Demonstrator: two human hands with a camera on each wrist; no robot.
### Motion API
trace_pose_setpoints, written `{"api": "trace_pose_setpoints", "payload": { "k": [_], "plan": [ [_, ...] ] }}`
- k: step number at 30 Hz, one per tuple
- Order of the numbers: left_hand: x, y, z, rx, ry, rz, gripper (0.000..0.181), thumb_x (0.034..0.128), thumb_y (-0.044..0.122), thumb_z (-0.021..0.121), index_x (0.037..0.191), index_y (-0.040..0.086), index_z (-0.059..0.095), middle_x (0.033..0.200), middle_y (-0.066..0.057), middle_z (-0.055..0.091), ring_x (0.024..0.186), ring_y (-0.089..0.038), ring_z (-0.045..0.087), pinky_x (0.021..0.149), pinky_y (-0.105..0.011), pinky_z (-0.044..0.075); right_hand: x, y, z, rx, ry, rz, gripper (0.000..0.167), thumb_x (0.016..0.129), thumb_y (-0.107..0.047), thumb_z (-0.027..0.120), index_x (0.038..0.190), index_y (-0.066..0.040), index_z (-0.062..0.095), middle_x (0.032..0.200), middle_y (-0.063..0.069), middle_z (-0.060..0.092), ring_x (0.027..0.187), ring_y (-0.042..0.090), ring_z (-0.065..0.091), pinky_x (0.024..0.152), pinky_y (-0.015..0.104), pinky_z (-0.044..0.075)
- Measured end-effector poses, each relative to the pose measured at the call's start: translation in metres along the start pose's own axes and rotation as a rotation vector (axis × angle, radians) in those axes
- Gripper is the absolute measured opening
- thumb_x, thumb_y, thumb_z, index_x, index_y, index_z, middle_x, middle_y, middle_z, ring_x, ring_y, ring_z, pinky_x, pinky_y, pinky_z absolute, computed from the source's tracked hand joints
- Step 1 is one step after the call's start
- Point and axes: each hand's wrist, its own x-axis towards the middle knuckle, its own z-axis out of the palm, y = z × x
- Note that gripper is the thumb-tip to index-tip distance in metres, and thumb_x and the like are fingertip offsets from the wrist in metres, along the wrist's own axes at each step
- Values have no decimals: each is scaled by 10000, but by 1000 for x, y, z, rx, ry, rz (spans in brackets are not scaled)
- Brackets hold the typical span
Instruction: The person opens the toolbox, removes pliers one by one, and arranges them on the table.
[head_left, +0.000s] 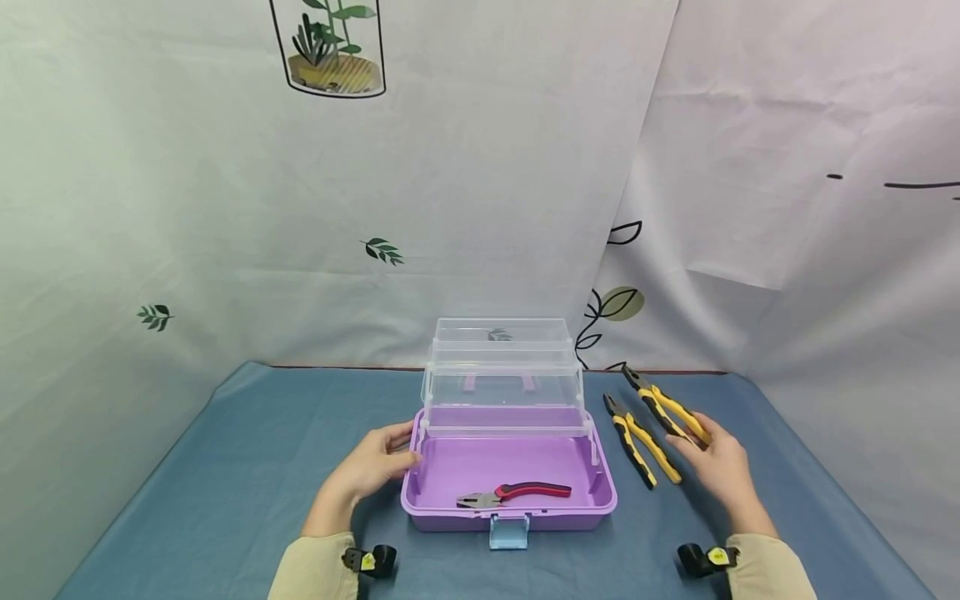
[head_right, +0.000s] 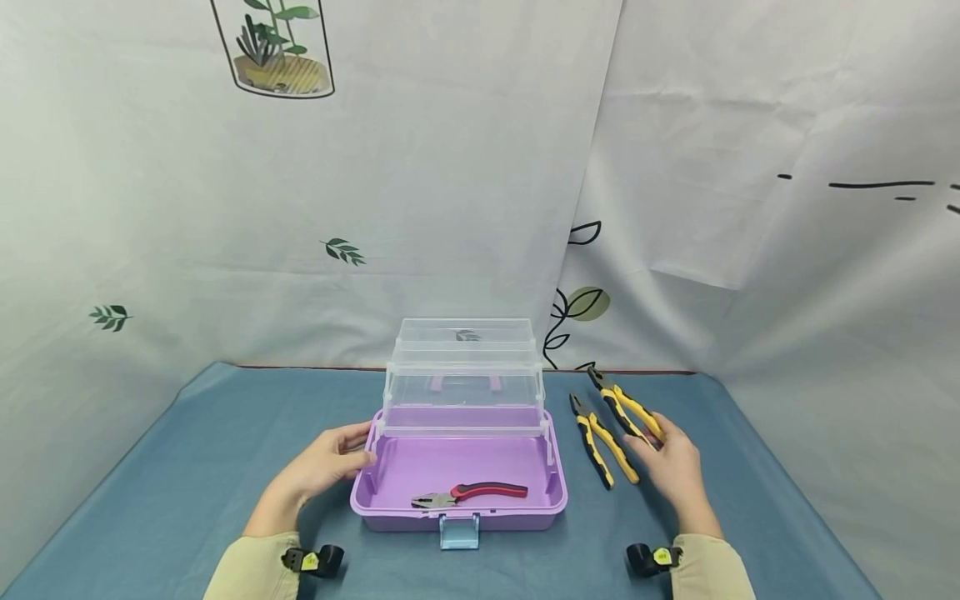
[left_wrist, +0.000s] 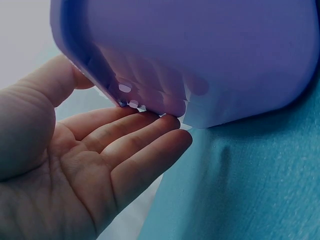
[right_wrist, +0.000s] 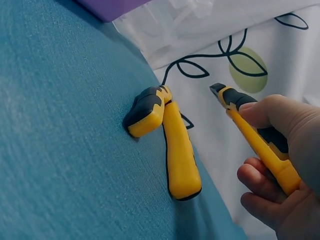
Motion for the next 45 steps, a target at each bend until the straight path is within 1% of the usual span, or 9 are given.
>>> {"api": "trace_pose_setpoints", "payload": {
  "k": [9, 13, 19, 26, 37, 45],
  "plan": [
    [-1, 0, -1, 5, 3, -9, 651, 854, 74, 624, 1407, -110, 334, 1400, -303, 426, 1246, -391, 497, 887, -402, 543, 2, 2, -1, -10, -40, 15, 844, 889, -432, 607, 1426, 123, 268, 1270, 353, 509, 1100, 438, 542, 828, 490, 529],
    [-1, 1, 0, 6, -1, -10, 649, 861, 78, 621, 1413, -102, 331, 1405, -295, 426, 1253, -387, 491, 893, -406, 540, 2, 5, -1, -18, -39, 12, 812, 897, -401, 602, 1423, 123, 274, 1263, 348, 517, 1088, 430, 549, 810, 479, 536],
    [-1, 1, 1, 9, 12, -20, 647, 861, 81, 622, 1416, -90, 336, 1407, -288, 428, 1255, -385, 491, 889, -409, 541, 2, 7, -1, -27, -57, 17, 822, 892, -413, 604, 1414, 133, 281, 1249, 350, 520, 1063, 420, 555, 794, 474, 537],
    [0, 1, 0, -8, -4, -16, 649, 868, 73, 610, 1421, -98, 317, 1417, -294, 409, 1268, -392, 472, 897, -409, 536, 4, 9, -1, -43, -85, 34, 824, 888, -398, 614, 1405, 149, 279, 1231, 356, 527, 1047, 416, 561, 786, 473, 534],
    [-1, 1, 0, -9, 3, -16, 643, 864, 68, 610, 1417, -99, 326, 1411, -295, 417, 1265, -393, 475, 897, -407, 536, 6, 9, -2, -78, -118, 71, 838, 886, -393, 610, 1404, 165, 260, 1252, 379, 479, 1081, 448, 516, 840, 536, 491],
    [-1, 2, 0, -2, 2, -16, 645, 863, 72, 615, 1415, -100, 329, 1410, -295, 418, 1258, -391, 485, 891, -408, 540, 6, 10, 0, -92, -120, 82, 836, 872, -378, 632, 1388, 177, 279, 1235, 383, 484, 1060, 448, 523, 824, 531, 496]
  ]
}}
